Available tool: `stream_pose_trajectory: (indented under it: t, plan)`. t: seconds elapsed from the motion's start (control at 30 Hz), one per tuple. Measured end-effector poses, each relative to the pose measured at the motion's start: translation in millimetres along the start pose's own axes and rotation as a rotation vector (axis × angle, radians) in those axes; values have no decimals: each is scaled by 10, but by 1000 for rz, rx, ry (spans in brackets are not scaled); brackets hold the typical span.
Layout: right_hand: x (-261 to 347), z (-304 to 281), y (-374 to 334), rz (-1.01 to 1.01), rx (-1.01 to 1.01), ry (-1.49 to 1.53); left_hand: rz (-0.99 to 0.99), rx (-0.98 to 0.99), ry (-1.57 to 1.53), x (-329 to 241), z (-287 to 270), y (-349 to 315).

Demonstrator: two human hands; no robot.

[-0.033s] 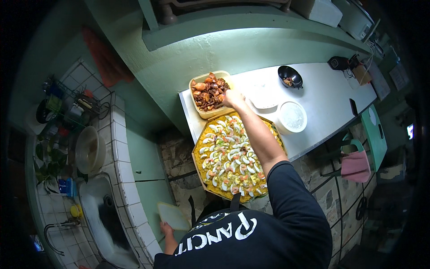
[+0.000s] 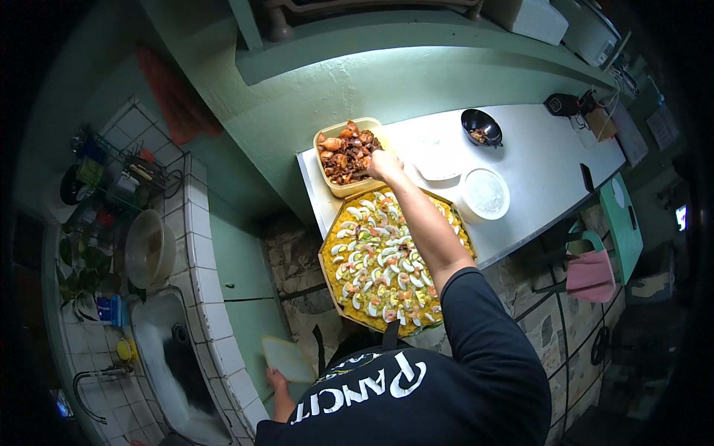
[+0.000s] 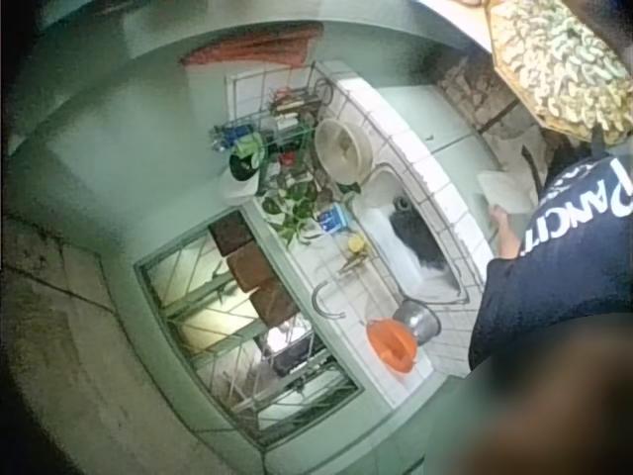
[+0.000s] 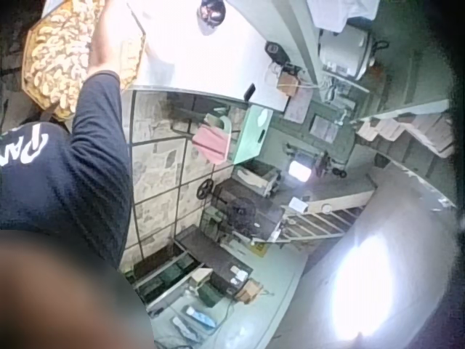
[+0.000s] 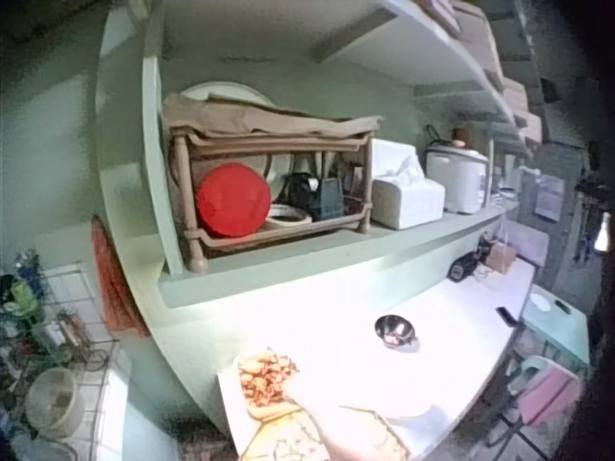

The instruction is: The person uses tongs to place pink shrimp pieces onto a large yellow tray filled with pre-rolled sushi. They then open a container of cooked meat and continue placing pieces onto the tray using the tongs.

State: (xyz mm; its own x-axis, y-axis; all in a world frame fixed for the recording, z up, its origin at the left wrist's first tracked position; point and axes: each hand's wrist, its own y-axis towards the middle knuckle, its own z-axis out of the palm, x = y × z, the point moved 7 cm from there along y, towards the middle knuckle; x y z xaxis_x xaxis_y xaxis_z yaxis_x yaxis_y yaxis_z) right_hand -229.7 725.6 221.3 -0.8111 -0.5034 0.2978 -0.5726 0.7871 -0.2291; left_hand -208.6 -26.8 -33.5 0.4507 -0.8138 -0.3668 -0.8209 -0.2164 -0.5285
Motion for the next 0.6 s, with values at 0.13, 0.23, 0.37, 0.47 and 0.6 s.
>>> stream_pose_trajectory:
  t: [0.13, 0.23, 0.37, 0.47, 0.6]
  plan:
    - [-37, -5, 103, 12, -65, 250, 102, 2, 11, 2, 20, 18]
    - [97, -360, 76, -50, -105, 158, 39, -6, -42, -50, 16, -44]
    - [300, -509, 76, -241, -52, -87, -4, -88, -79, -52, -22, -56]
    - [285, -222, 4, -337, -43, -204, -6, -102, -39, -114, -28, -85]
    - [-224, 56, 153, -425, -184, -187, 89, -45, -36, -308, 57, 65]
